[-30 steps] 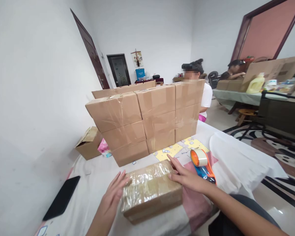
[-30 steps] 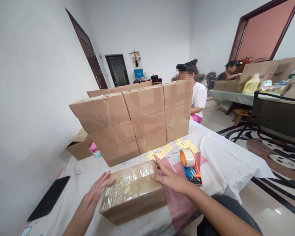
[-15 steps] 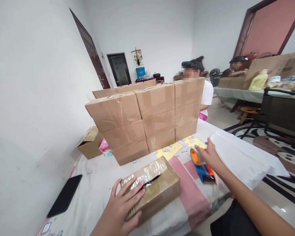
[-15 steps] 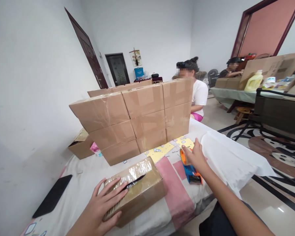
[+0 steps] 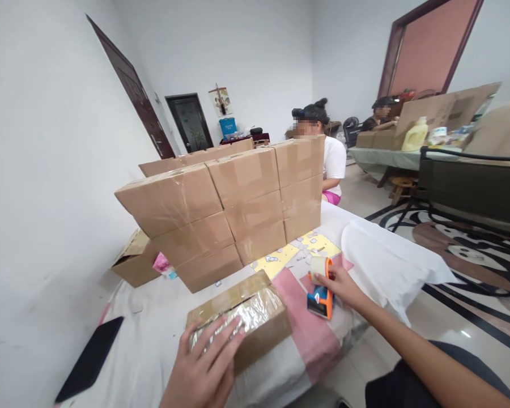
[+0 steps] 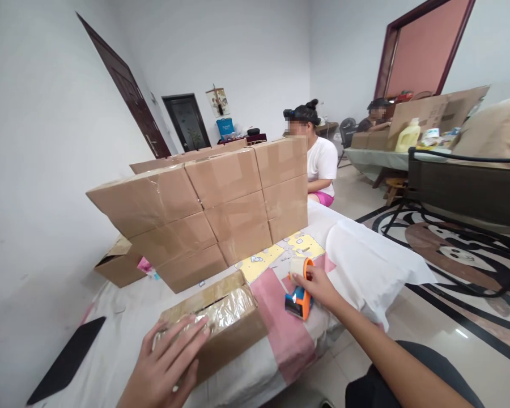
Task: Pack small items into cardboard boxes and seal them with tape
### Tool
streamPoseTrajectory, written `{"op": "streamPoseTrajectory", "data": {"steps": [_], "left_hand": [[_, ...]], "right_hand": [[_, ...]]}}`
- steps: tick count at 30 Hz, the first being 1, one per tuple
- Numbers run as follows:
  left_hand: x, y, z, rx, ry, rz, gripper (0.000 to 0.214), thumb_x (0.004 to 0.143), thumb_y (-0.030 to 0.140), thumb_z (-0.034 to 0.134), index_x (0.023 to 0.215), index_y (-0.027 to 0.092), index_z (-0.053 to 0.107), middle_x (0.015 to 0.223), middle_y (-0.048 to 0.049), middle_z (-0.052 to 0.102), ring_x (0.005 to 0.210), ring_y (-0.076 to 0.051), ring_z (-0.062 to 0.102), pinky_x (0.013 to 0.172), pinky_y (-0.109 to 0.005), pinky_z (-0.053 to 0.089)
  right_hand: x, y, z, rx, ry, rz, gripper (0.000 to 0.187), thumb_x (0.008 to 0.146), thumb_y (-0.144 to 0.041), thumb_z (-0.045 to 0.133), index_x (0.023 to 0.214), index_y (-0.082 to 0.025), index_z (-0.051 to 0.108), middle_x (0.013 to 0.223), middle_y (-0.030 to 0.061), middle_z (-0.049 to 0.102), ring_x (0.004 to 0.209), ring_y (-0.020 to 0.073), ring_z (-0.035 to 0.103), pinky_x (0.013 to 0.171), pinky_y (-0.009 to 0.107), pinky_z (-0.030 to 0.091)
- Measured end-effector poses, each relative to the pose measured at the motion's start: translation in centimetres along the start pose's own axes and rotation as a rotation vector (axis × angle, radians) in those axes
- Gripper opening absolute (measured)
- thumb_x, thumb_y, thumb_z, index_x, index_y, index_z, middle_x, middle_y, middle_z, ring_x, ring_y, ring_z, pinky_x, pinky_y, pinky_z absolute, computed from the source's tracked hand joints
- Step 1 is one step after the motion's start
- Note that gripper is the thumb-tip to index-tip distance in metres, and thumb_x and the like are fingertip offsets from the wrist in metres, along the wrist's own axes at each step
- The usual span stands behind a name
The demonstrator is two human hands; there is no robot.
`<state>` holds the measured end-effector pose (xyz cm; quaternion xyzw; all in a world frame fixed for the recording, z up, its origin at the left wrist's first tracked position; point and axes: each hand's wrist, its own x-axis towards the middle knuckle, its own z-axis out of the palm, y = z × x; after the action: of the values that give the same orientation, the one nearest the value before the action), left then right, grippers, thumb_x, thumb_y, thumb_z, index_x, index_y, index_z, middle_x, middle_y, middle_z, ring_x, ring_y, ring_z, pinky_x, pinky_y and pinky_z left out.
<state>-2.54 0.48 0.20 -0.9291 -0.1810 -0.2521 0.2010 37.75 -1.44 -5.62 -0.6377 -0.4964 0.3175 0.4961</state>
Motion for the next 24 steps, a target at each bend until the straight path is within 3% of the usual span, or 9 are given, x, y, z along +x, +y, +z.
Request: {"op": "streamPoseTrajectory", "data": {"steps": [2, 4, 8, 10, 12, 14, 16, 21, 24], "left_hand": [[0.6, 2.7, 1.5, -0.141, 0.058, -0.013, 0.051, 0.085, 0.012, 0.054, 0.132, 0.030, 0.062, 0.117, -0.0045, 0.075, 0.104, -0.022, 0.071, 0.095, -0.035, 0.051], [1.9, 6.2, 3.3, -0.361, 0.071, -0.083, 0.041, 0.089, 0.018, 0.054, 0.128, 0.027, 0.064, 0.104, -0.0082, 0.076, 0.090, -0.022, 0.072, 0.081, -0.034, 0.056], [6.7, 11.6, 5.6, -0.737, 0.025, -0.493, 0.050, 0.093, 0.041, 0.055, 0.138, 0.020, 0.054, 0.109, -0.0146, 0.069, 0.093, -0.024, 0.068, 0.079, -0.036, 0.059], [9.4, 12.6, 5.9, -0.861, 0.047, -0.649, 0.047, 0.094, 0.047, 0.053, 0.132, 0.019, 0.058, 0.111, -0.0143, 0.066, 0.098, -0.024, 0.066, 0.082, -0.037, 0.059], [11.6, 12.9, 6.1, -0.960, 0.059, -0.753, 0.041, 0.096, 0.051, 0.049, 0.108, 0.018, 0.069, 0.101, -0.0121, 0.064, 0.096, -0.023, 0.065, 0.083, -0.036, 0.057], [13.1, 13.0, 6.6, -1.032, 0.067, -0.806, 0.048, 0.095, 0.058, 0.048, 0.079, 0.018, 0.070, 0.085, -0.0087, 0.060, 0.084, -0.021, 0.062, 0.076, -0.033, 0.056], [14.0, 13.6, 7.2, -1.083, 0.103, -0.839, 0.055, 0.092, 0.064, 0.049, 0.065, 0.019, 0.064, 0.075, -0.0057, 0.053, 0.075, -0.019, 0.057, 0.070, -0.032, 0.054], [14.9, 16.0, 8.5, -1.142, 0.185, -0.876, 0.050, 0.092, 0.060, 0.055, 0.065, 0.019, 0.065, 0.073, -0.0022, 0.044, 0.071, -0.017, 0.050, 0.065, -0.029, 0.048], [15.3, 16.9, 8.5, -1.203, 0.216, -0.882, 0.047, 0.093, 0.054, 0.057, 0.063, 0.018, 0.064, 0.072, -0.0008, 0.042, 0.070, -0.014, 0.047, 0.063, -0.026, 0.045]], "right_hand": [[-0.5, -1.3, 1.1, 0.082, 0.018, -0.024, 0.051, 0.077, -0.066, 0.065, 0.081, -0.015, 0.068, 0.077, 0.0084, 0.071, 0.075, 0.0260, 0.066, 0.067, 0.036, 0.054], [-1.4, -2.9, 2.3, 0.203, 0.011, -0.060, 0.051, 0.080, -0.066, 0.063, 0.086, -0.016, 0.067, 0.079, 0.0079, 0.071, 0.073, 0.0244, 0.066, 0.068, 0.036, 0.054], [-3.7, -5.9, 4.2, 0.403, -0.020, -0.165, 0.050, 0.089, -0.066, 0.056, 0.095, -0.017, 0.065, 0.082, 0.0054, 0.069, 0.071, 0.0198, 0.064, 0.065, 0.031, 0.053], [-4.5, -6.6, 4.7, 0.437, -0.022, -0.200, 0.054, 0.090, -0.069, 0.052, 0.098, -0.018, 0.066, 0.083, 0.0050, 0.068, 0.073, 0.0196, 0.064, 0.066, 0.031, 0.054], [-5.0, -6.5, 4.7, 0.425, 0.017, -0.209, 0.061, 0.091, -0.074, 0.046, 0.102, -0.018, 0.067, 0.087, 0.0066, 0.068, 0.080, 0.0217, 0.065, 0.070, 0.033, 0.056], [-5.0, -5.8, 4.3, 0.375, 0.118, -0.210, 0.067, 0.089, -0.078, 0.042, 0.105, -0.019, 0.068, 0.098, 0.0097, 0.069, 0.093, 0.0253, 0.065, 0.080, 0.037, 0.057], [-5.0, -4.9, 3.6, 0.312, 0.224, -0.224, 0.070, 0.088, -0.081, 0.039, 0.107, -0.019, 0.068, 0.107, 0.0117, 0.068, 0.105, 0.0277, 0.063, 0.090, 0.040, 0.056], [-5.1, -3.5, 1.3, 0.178, 0.300, -0.297, 0.069, 0.096, -0.074, 0.027, 0.100, -0.019, 0.068, 0.082, 0.0081, 0.064, 0.080, 0.0233, 0.060, 0.078, 0.038, 0.056], [-5.3, -3.5, 0.2, 0.093, 0.222, -0.495, 0.062, 0.101, -0.064, 0.026, 0.087, -0.020, 0.067, 0.075, 0.0066, 0.061, 0.071, 0.0208, 0.056, 0.072, 0.036, 0.052]]}}
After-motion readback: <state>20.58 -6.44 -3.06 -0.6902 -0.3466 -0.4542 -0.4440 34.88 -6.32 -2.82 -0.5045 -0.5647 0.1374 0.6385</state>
